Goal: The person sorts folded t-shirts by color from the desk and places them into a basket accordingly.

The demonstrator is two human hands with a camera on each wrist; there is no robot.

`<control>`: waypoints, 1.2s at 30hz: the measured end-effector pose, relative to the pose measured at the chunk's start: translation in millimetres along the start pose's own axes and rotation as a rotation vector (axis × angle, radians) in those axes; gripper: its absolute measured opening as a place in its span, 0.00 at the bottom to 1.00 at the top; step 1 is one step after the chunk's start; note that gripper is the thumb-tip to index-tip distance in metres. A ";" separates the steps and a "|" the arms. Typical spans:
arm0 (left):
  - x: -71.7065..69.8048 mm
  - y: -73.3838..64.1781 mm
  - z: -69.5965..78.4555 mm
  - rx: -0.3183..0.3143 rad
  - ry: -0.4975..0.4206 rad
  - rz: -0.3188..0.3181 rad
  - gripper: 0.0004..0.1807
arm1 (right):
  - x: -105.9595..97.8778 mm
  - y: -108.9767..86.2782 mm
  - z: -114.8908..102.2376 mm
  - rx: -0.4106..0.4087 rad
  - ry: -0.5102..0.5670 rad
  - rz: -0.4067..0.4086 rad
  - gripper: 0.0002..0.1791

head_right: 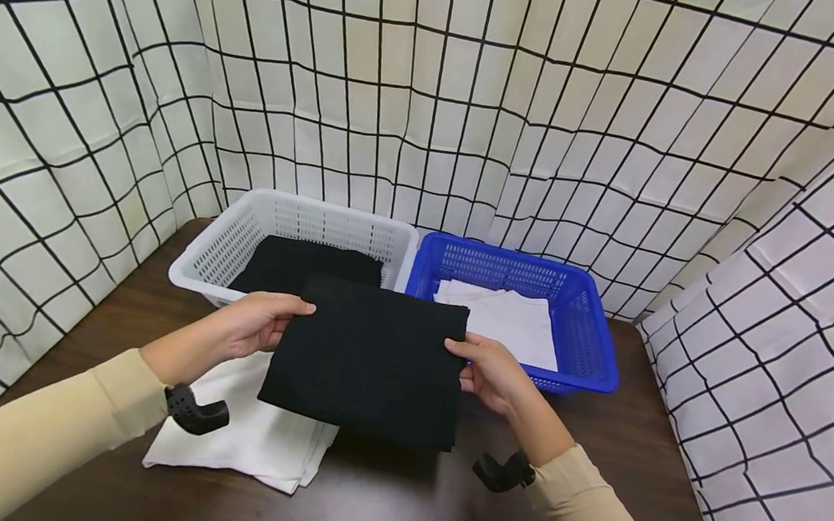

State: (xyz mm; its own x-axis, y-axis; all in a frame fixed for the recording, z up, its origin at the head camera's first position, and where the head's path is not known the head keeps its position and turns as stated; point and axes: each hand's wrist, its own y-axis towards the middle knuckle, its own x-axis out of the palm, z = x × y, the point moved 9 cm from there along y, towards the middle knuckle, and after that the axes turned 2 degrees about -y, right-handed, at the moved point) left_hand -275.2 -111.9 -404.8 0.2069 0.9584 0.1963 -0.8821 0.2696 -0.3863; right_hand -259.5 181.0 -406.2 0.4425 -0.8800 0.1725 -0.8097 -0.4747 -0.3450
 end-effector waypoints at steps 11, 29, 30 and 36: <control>-19.0 7.6 23.5 -0.016 -0.029 -0.011 0.05 | 9.0 27.6 -22.2 0.001 0.001 0.024 0.21; -47.6 27.9 68.6 -0.031 -0.108 -0.040 0.12 | 18.1 68.8 -60.2 0.045 0.070 0.102 0.20; -49.5 29.6 71.2 -0.033 -0.104 -0.037 0.11 | 18.5 71.2 -62.4 0.048 0.076 0.101 0.19; -62.4 37.7 81.4 -0.030 -0.067 -0.033 0.13 | 21.8 88.7 -73.5 0.059 0.072 0.105 0.14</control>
State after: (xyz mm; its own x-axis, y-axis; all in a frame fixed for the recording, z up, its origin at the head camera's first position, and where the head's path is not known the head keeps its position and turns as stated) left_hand -355.8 -169.1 -358.2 0.2062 0.9410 0.2685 -0.8618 0.3046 -0.4056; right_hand -350.0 118.7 -365.2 0.3264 -0.9244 0.1976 -0.8250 -0.3806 -0.4177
